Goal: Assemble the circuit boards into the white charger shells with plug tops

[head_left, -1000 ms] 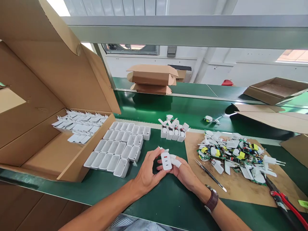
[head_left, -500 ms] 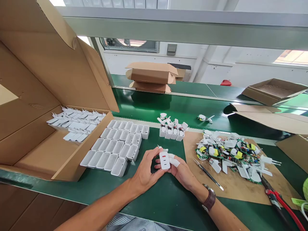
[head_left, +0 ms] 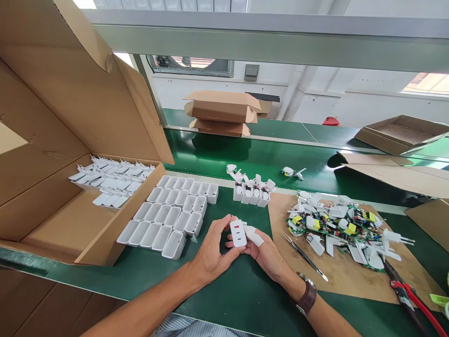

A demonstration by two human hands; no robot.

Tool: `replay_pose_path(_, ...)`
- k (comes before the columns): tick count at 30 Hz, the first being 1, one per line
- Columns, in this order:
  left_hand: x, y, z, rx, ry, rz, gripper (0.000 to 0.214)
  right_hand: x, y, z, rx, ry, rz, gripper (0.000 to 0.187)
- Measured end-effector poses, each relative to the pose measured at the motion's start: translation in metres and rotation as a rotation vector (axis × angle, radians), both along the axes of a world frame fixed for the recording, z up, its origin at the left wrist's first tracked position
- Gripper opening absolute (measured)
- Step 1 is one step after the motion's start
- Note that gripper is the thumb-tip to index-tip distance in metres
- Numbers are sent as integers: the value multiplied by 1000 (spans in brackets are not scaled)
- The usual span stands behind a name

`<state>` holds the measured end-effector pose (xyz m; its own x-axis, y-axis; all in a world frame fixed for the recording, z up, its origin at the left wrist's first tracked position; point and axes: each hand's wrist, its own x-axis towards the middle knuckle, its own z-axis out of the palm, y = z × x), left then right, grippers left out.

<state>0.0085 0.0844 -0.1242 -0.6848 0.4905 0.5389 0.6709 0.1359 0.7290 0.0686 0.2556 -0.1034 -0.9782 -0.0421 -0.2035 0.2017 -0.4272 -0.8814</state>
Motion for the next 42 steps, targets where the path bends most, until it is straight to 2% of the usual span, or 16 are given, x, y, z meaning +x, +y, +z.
replay_pose_path(3, 0, -1, 1, -41, 3, 9, 76, 1, 3, -4, 202, 63, -109, 46)
replay_pose_path(5, 1, -3, 4, -51, 30, 30, 79, 1, 6, -6, 418, 175, -209, 39)
replay_pose_path(7, 2, -5, 13, -56, 70, 67, 73, 1, 10, -6, 681, 374, -272, 28)
replay_pose_path(10, 0, -9, 41, -77, 193, 93, 62, 3, 13, -6, 1041, 666, -256, 29)
replay_pose_path(13, -21, -8, 82, -141, 386, 30, 56, 3, 13, -8, 1215, 763, -205, 39)
replay_pose_path(16, -72, 3, 115, -221, 481, -13, 42, 2, 11, -13, 1270, 786, -197, 43)
replay_pose_path(18, -117, 17, 125, -356, 381, -17, 35, 1, 11, -15, 1278, 792, -198, 43)
replay_pose_path(19, -139, 25, 126, -467, 272, -6, 35, 2, 11, -16, 1280, 793, -199, 43)
replay_pose_path(22, -195, 51, 117, -630, 163, 2, 36, 4, 11, -19, 1280, 800, -199, 42)
replay_pose_path(25, -226, 72, 102, -785, 72, 0, 39, 5, 13, -25, 1320, 781, -173, 44)
replay_pose_path(28, -243, 91, 96, -914, 22, -12, 34, -1, 13, -37, 1415, 751, -141, 40)
replay_pose_path(31, -253, 118, 101, -1002, 10, -25, 28, -12, 10, -52, 1506, 745, -100, 28)
replay_pose_path(33, -255, 145, 106, -1023, 20, -52, 29, -21, 7, -63, 1527, 720, -94, 20)
replay_pose_path(39, -240, 243, 111, -1035, 83, -228, 35, -39, 2, -88, 1394, 517, -92, 25)
replay_pose_path(42, -229, 277, 105, -1091, 95, -293, 36, -43, 1, -96, 1355, 498, -61, 28)
